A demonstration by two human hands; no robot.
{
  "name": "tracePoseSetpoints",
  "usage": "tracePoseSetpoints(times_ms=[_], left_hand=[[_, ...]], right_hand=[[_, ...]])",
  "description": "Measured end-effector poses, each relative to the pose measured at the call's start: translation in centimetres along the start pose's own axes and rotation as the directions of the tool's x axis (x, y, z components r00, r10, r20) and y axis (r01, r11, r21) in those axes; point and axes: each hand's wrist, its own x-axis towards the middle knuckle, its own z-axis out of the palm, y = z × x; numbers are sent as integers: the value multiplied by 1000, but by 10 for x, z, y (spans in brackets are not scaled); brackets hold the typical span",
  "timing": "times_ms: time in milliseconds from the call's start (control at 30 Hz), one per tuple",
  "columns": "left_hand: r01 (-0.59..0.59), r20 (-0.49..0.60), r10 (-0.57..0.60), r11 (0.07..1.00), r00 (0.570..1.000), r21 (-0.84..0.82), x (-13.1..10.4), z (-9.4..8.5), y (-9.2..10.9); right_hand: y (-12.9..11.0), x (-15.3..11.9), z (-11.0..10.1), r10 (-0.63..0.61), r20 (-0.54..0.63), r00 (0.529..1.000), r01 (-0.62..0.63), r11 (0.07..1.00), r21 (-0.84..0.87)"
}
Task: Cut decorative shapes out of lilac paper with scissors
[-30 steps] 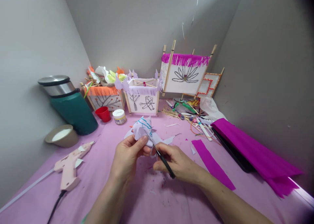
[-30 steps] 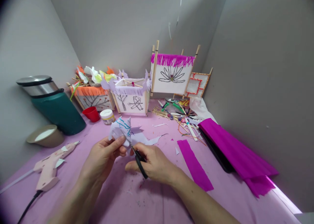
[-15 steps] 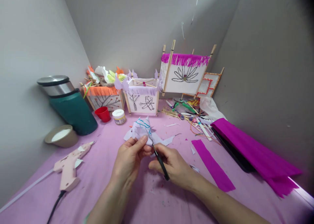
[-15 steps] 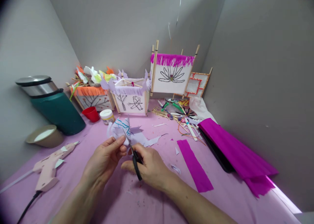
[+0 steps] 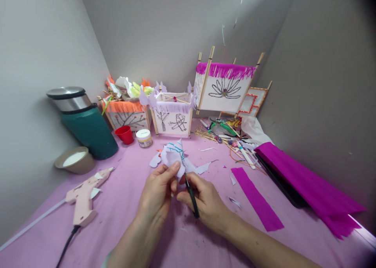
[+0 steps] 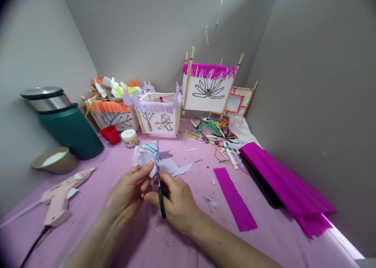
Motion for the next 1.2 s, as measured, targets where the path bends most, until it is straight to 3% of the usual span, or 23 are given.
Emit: tracePoseSetpoints(times_ms=[667, 1200], left_hand=[[-29, 33, 30, 998, 999, -47, -1, 0, 1], [-50, 57, 49, 999, 997, 7, 3, -4, 7]], right_hand=[[2, 0, 2, -6, -30, 1000, 6, 1000, 5], [1, 2, -4, 2, -8, 1000, -3, 994, -105]])
